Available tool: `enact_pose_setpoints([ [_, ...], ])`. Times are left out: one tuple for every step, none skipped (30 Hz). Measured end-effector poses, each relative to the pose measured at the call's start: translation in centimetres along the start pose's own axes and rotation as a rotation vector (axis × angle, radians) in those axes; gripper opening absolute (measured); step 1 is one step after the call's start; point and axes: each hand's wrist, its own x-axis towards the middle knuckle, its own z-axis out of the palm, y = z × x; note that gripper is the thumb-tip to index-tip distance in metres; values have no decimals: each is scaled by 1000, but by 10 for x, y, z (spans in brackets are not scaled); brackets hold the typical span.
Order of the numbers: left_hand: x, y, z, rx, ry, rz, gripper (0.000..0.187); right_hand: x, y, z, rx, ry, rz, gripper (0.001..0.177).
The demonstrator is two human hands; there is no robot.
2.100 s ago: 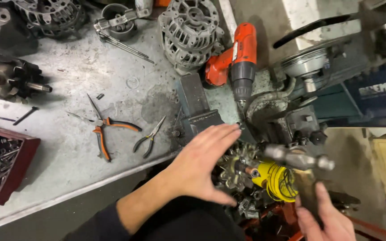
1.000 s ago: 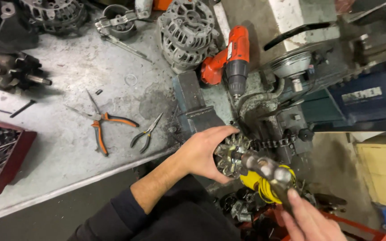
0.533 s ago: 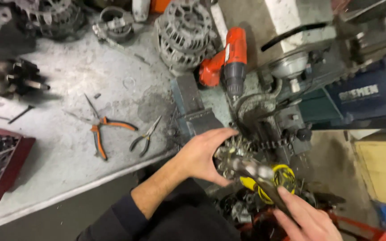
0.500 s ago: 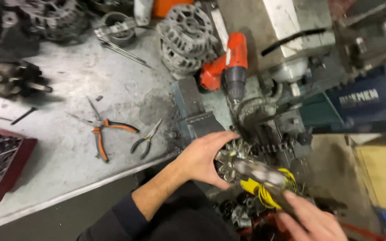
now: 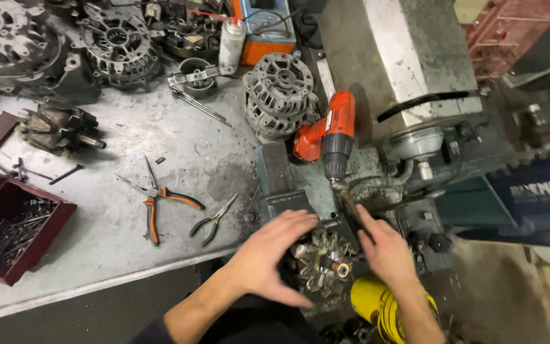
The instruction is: The person works on a mechanical component, likely a stator, using a hammer to tap it and pliers to manipulate small parts. They also use a screwdriver to adjust the component and handle various tools and parts on a cluttered workbench.
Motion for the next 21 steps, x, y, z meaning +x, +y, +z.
enact_pose_setpoints([
  [-7, -4, -4, 36, 55, 0, 97, 6, 6, 10, -55, -73, 37, 61],
  [-22, -15, -6, 50, 61, -8, 97, 12, 8, 21, -46, -77, 23, 61],
  [-36, -26, -9, 210, 165, -220, 74, 17, 10, 32, -107, -142, 72, 62],
  [-51, -37, -8, 358, 270, -430, 52, 21, 15, 40, -179, -207, 126, 63],
  [-57, -48, -13, 362, 279, -437, 52, 27, 19, 51, -179, -212, 115, 63],
  [-67, -55, -15, 500, 289, -551, 46, 30, 22, 62, -209, -192, 59, 64],
  [-78, -61, -17, 637, 296, -667, 41, 31, 25, 73, -237, -171, 3, 65],
  [-76, -62, -18, 642, 300, -675, 41, 36, 27, 80, -233, -176, -5, 65],
  [-75, -63, -18, 751, 245, -694, 46, 41, 28, 87, -251, -155, -23, 66],
  [-72, -66, -22, 862, 184, -703, 51, 47, 28, 95, -267, -126, -35, 67],
  [-65, -67, -21, 867, 183, -703, 51, 51, 32, 100, -262, -125, -37, 67],
  [-62, -66, -19, 928, 123, -758, 53, 51, 35, 105, -238, -74, -83, 66],
  [-60, -64, -17, 988, 61, -813, 55, 49, 37, 111, -214, -23, -129, 64],
  [-61, -69, -15, 989, 55, -815, 55, 51, 37, 110, -210, -26, -125, 64],
  [-63, -74, -14, 1017, -2, -862, 44, 52, 35, 108, -216, -70, -93, 66],
  [-62, -80, -13, 1045, -58, -900, 33, 56, 35, 106, -223, -105, -57, 68],
  [-66, -86, -12, 1047, -63, -893, 33, 57, 31, 102, -220, -101, -51, 68],
  [-69, -92, -11, 1053, -60, -852, 29, 56, 28, 97, -217, -130, -24, 70],
  [-72, -98, -10, 1058, -56, -810, 26, 55, 26, 92, -213, -159, 3, 73],
  [-72, -98, -11, 1056, -65, -797, 26, 50, 27, 86, -213, -153, 17, 73],
  [-71, -98, -12, 1075, -106, -800, 23, 46, 28, 81, -149, -119, 23, 70],
])
